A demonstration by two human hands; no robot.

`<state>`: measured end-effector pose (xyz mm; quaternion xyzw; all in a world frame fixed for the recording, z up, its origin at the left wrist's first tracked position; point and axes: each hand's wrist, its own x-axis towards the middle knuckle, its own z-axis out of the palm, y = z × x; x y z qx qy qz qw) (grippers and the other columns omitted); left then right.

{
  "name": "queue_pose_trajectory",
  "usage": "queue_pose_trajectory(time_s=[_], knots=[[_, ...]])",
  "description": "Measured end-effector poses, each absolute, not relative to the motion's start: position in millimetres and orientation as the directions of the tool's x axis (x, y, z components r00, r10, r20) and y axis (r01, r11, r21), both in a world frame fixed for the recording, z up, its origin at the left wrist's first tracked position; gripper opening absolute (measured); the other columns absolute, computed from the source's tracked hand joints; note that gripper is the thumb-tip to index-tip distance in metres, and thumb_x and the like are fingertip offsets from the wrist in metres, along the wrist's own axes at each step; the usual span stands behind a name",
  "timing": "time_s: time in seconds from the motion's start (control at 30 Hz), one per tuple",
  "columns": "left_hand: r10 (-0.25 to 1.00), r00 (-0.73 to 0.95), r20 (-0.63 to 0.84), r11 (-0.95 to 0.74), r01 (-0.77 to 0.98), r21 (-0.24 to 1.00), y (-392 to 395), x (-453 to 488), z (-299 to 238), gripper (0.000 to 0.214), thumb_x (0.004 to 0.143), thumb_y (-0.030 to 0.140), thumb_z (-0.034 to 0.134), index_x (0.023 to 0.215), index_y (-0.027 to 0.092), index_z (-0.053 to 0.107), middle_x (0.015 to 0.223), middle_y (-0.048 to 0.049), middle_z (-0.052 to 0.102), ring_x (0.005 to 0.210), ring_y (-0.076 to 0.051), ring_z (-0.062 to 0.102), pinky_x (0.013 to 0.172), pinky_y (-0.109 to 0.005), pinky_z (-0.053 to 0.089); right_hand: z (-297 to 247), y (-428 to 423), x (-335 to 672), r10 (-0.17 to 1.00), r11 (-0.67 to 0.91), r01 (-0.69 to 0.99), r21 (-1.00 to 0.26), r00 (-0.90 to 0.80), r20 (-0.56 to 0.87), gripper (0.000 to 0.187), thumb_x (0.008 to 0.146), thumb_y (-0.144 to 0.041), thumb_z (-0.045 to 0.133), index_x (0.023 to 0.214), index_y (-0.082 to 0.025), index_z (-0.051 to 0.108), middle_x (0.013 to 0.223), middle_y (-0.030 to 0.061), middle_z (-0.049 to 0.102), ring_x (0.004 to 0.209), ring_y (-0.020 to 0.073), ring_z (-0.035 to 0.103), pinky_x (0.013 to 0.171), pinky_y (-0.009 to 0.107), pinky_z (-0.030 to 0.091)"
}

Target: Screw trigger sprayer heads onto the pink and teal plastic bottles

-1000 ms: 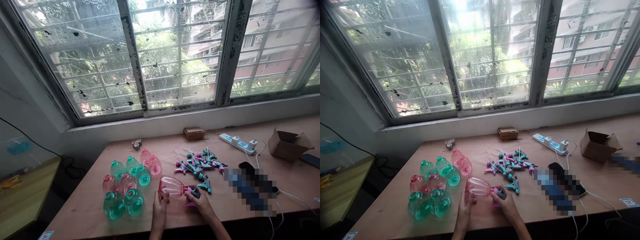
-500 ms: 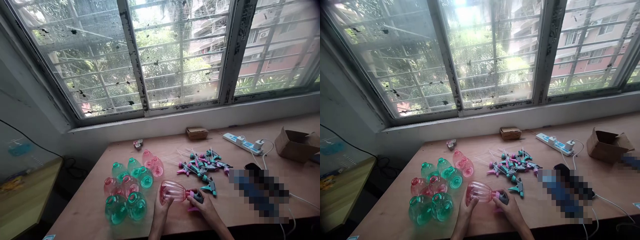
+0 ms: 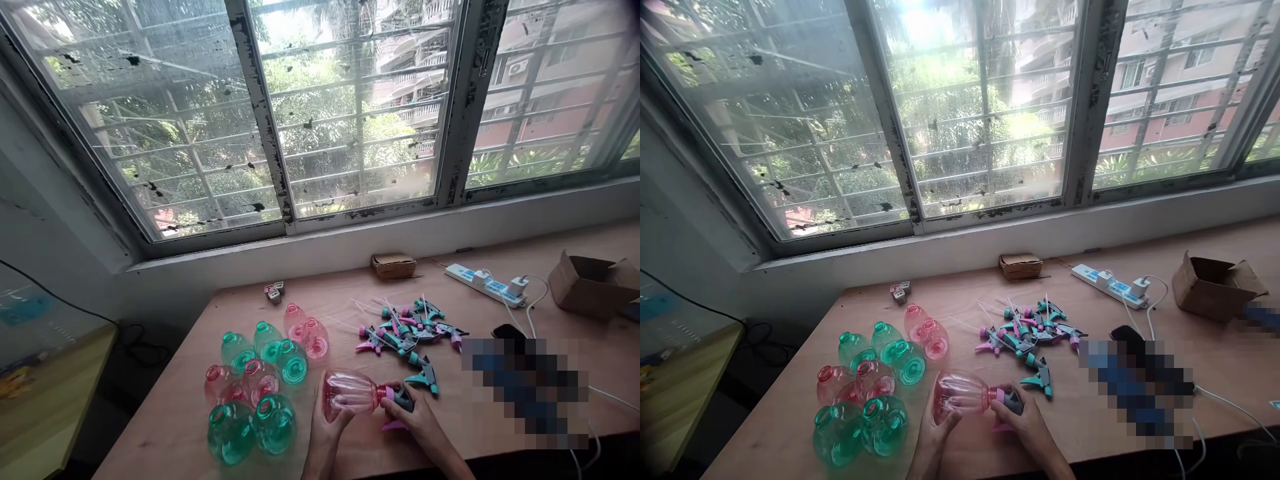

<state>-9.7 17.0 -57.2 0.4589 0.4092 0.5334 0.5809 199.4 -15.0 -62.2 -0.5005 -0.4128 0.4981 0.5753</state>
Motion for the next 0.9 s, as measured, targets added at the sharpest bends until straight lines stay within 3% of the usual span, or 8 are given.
queue_pose_trajectory(time_s=[0.23, 0.37, 0.47, 0.7, 0.8, 0.9], knots=[[0.989, 0.147, 0.018, 0.023, -0.271, 0.962, 12.8, -8.0, -64.5, 0.095, 0.061, 0.028, 0.090, 0.145, 0.028, 0.046, 0.150, -0.0115, 0.052, 0.140, -0.034, 0.043, 0.118, -0.047, 0.033, -54.4, -14.5, 201.4, 0.994, -0.016, -0.237, -0.971, 0.100, -0.041, 0.034, 0.079, -0.048, 0.074, 0.091, -0.017, 0.066, 0.064, -0.0011, 0.063, 0.060, 0.0175, 0.058, 0.060, 0.030, 0.052], [0.993, 0.119, 0.010, 0.027, -0.311, 0.950, 16.8, -9.1, -74.9, 0.100, 0.052, 0.033, 0.094, 0.142, 0.023, 0.051, 0.141, -0.0169, 0.059, 0.132, -0.039, 0.052, 0.113, -0.052, 0.039, -58.3, -15.0, 200.9, 0.995, -0.033, -0.218, -0.975, 0.082, -0.052, 0.036, 0.078, -0.048, 0.075, 0.093, -0.018, 0.064, 0.064, -0.0019, 0.063, 0.060, 0.0178, 0.060, 0.059, 0.030, 0.053], [0.994, 0.105, -0.004, 0.035, -0.298, 0.954, 18.1, -8.7, -76.5, 0.091, 0.053, 0.031, 0.095, 0.135, 0.018, 0.058, 0.134, -0.0185, 0.065, 0.124, -0.040, 0.060, 0.111, -0.057, 0.041, -62.2, -14.1, 201.0, 0.996, -0.025, -0.180, -0.983, 0.085, -0.041, 0.037, 0.077, -0.048, 0.077, 0.094, -0.017, 0.066, 0.068, -0.0012, 0.063, 0.062, 0.0183, 0.061, 0.060, 0.029, 0.054], [0.990, 0.137, 0.018, 0.025, -0.307, 0.951, 13.1, -5.4, -68.9, 0.090, 0.060, 0.020, 0.091, 0.140, 0.033, 0.051, 0.136, -0.0040, 0.066, 0.129, -0.032, 0.057, 0.115, -0.056, 0.036, -64.7, -13.6, 201.4, 0.997, -0.022, -0.182, -0.983, 0.073, -0.035, 0.036, 0.080, -0.049, 0.073, 0.093, -0.016, 0.066, 0.065, 0.0005, 0.066, 0.060, 0.0187, 0.062, 0.059, 0.030, 0.053], [0.989, 0.139, 0.040, 0.005, -0.312, 0.950, 17.3, -6.6, -71.3, 0.099, 0.053, 0.031, 0.095, 0.142, 0.032, 0.050, 0.135, -0.0063, 0.066, 0.131, -0.036, 0.054, 0.115, -0.056, 0.035, -65.9, -14.6, 201.1, 0.997, -0.013, -0.164, -0.986, 0.072, -0.025, 0.035, 0.080, -0.048, 0.073, 0.093, -0.016, 0.067, 0.065, 0.0000, 0.066, 0.060, 0.0183, 0.062, 0.060, 0.029, 0.052], [0.990, 0.133, 0.048, -0.005, -0.305, 0.952, 21.9, -9.4, -73.8, 0.093, 0.060, 0.058, 0.084, 0.141, 0.025, 0.053, 0.138, -0.0116, 0.063, 0.133, -0.038, 0.051, 0.115, -0.054, 0.035, -68.0, -14.2, 201.5, 0.997, -0.019, -0.165, -0.986, 0.074, -0.032, 0.035, 0.080, -0.048, 0.074, 0.091, -0.016, 0.066, 0.067, 0.0005, 0.067, 0.061, 0.0185, 0.063, 0.061, 0.029, 0.052]])
